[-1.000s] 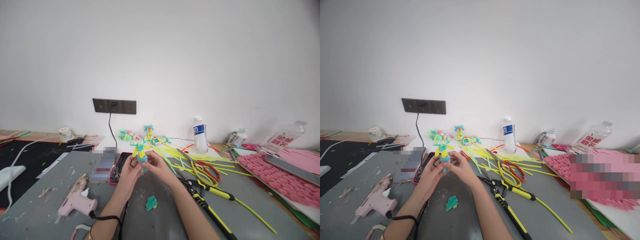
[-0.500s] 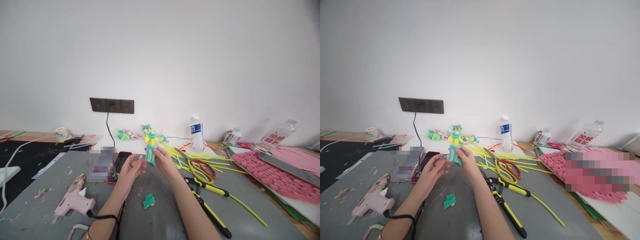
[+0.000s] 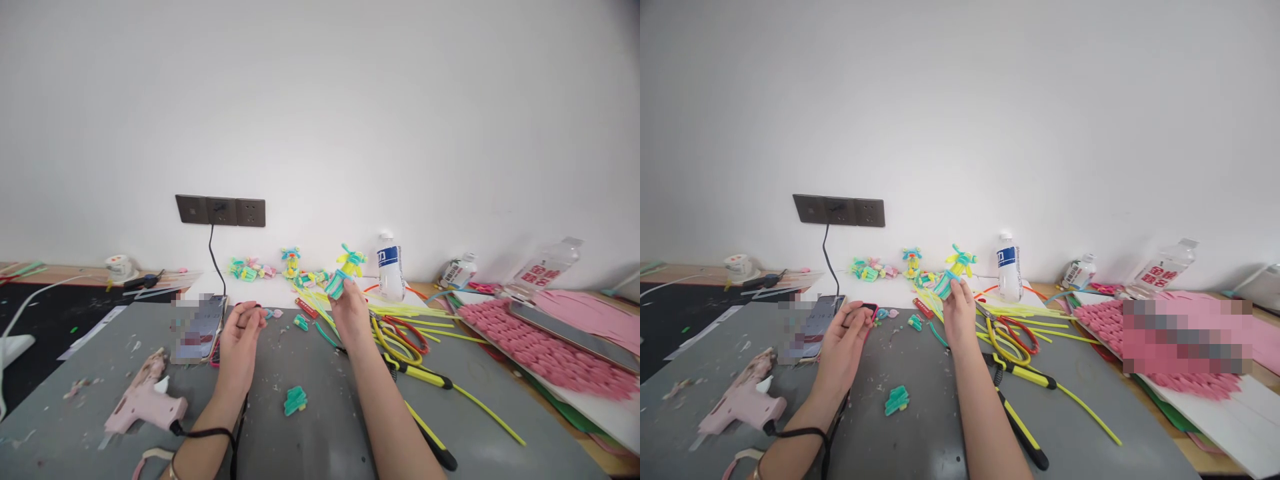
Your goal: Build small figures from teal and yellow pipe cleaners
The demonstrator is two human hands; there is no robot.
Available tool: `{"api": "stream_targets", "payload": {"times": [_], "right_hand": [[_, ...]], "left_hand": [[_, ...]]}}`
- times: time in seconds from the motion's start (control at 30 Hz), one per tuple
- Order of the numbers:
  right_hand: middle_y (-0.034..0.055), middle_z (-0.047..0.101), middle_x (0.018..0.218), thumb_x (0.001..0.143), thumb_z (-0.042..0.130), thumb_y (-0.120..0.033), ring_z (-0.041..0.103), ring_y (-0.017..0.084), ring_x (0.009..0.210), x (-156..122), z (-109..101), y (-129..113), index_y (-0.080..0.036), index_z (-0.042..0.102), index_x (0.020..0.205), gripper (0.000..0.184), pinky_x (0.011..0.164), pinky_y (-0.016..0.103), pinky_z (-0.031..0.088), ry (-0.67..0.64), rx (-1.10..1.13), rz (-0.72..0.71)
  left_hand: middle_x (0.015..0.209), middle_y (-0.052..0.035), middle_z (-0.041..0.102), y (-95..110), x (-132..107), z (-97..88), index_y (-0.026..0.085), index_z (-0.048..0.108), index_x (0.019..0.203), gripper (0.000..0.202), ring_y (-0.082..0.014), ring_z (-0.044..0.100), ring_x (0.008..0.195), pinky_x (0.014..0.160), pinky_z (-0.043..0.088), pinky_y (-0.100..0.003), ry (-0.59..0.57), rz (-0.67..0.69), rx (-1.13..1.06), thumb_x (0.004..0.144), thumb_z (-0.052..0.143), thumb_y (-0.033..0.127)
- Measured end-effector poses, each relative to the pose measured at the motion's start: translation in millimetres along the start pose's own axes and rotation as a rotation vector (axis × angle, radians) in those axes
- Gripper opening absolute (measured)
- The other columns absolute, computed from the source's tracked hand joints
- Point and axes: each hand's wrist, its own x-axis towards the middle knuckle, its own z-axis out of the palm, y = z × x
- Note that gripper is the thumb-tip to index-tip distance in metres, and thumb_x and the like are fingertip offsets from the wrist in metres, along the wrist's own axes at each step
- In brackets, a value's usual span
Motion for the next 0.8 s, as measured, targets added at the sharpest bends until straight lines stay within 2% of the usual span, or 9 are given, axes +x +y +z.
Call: {"api": "stream_targets", "payload": {"times": [0.17,0.27,0.33,0.43,0.5,0.57,0.7,0.8], "right_hand": [[-0.0027,0.063,0.083,0.075,0.074,-0.043,0.061,0.017,0.081,3.9,-10.6,-4.2,-0.026,0.059,0.084,0.025,0.068,0.028,0.047,0.210,-0.028,-0.119],[-0.0038,0.059,0.089,0.073,0.075,-0.040,0.056,0.015,0.089,4.2,-15.7,-9.5,-0.026,0.057,0.093,0.030,0.072,0.025,0.043,0.347,-0.056,-0.210],[-0.0036,0.058,0.090,0.073,0.075,-0.041,0.054,0.014,0.088,3.8,-15.7,-11.2,-0.025,0.058,0.094,0.032,0.072,0.024,0.042,0.356,-0.077,-0.211],[-0.0037,0.058,0.080,0.071,0.076,-0.045,0.053,0.013,0.075,-0.2,-7.8,-8.2,-0.022,0.061,0.088,0.032,0.066,0.023,0.042,0.209,-0.100,-0.106],[-0.0029,0.060,0.075,0.069,0.077,-0.048,0.054,0.013,0.067,-7.3,1.9,-3.1,-0.020,0.063,0.083,0.034,0.061,0.024,0.044,0.043,-0.110,-0.002],[-0.0009,0.063,0.074,0.065,0.079,-0.049,0.055,0.014,0.063,-17.9,12.9,2.3,-0.019,0.066,0.081,0.036,0.059,0.026,0.045,-0.124,-0.123,0.094],[-0.0004,0.066,0.074,0.067,0.081,-0.043,0.058,0.014,0.064,-40.7,29.2,10.1,-0.020,0.066,0.082,0.032,0.059,0.025,0.047,-0.434,-0.137,0.209],[-0.0010,0.066,0.076,0.071,0.079,-0.043,0.060,0.015,0.069,-49.6,32.4,13.8,-0.022,0.062,0.087,0.031,0.063,0.025,0.047,-0.568,-0.148,0.214]], "left_hand": [[0.078,0.0022,0.070,3.8,2.2,-1.4,0.020,0.066,0.090,0.026,-0.0102,0.065,0.077,0.085,0.051,-0.024,0.124,0.161,-0.046,0.072,0.082,0.032],[0.085,0.0007,0.071,5.1,2.5,-2.5,0.022,0.067,0.101,0.029,-0.0124,0.067,0.091,0.097,0.048,-0.027,0.158,0.206,-0.046,0.077,0.078,0.033],[0.095,-0.0012,0.072,3.3,2.4,-4.0,0.024,0.067,0.108,0.032,-0.0147,0.065,0.103,0.102,0.046,-0.030,0.143,0.196,-0.009,0.079,0.075,0.035],[0.111,-0.0058,0.071,-3.1,2.2,-7.8,0.020,0.072,0.098,0.027,-0.0194,0.061,0.114,0.103,0.045,-0.031,0.056,0.140,0.132,0.081,0.072,0.041],[0.110,-0.0075,0.072,-7.7,1.9,-9.9,0.019,0.074,0.094,0.029,-0.0217,0.063,0.112,0.100,0.048,-0.032,-0.026,0.081,0.206,0.080,0.072,0.044],[0.109,-0.0087,0.073,-10.7,1.5,-10.5,0.019,0.074,0.098,0.032,-0.0235,0.065,0.109,0.096,0.050,-0.034,-0.132,0.032,0.251,0.079,0.073,0.045],[0.109,-0.0103,0.075,-11.3,0.5,-8.4,0.018,0.073,0.103,0.038,-0.0256,0.067,0.107,0.093,0.052,-0.035,-0.259,-0.019,0.288,0.075,0.076,0.044],[0.106,-0.0100,0.075,-10.7,0.3,-7.4,0.018,0.072,0.100,0.040,-0.0260,0.067,0.105,0.090,0.054,-0.034,-0.284,-0.044,0.314,0.070,0.080,0.043]]}}
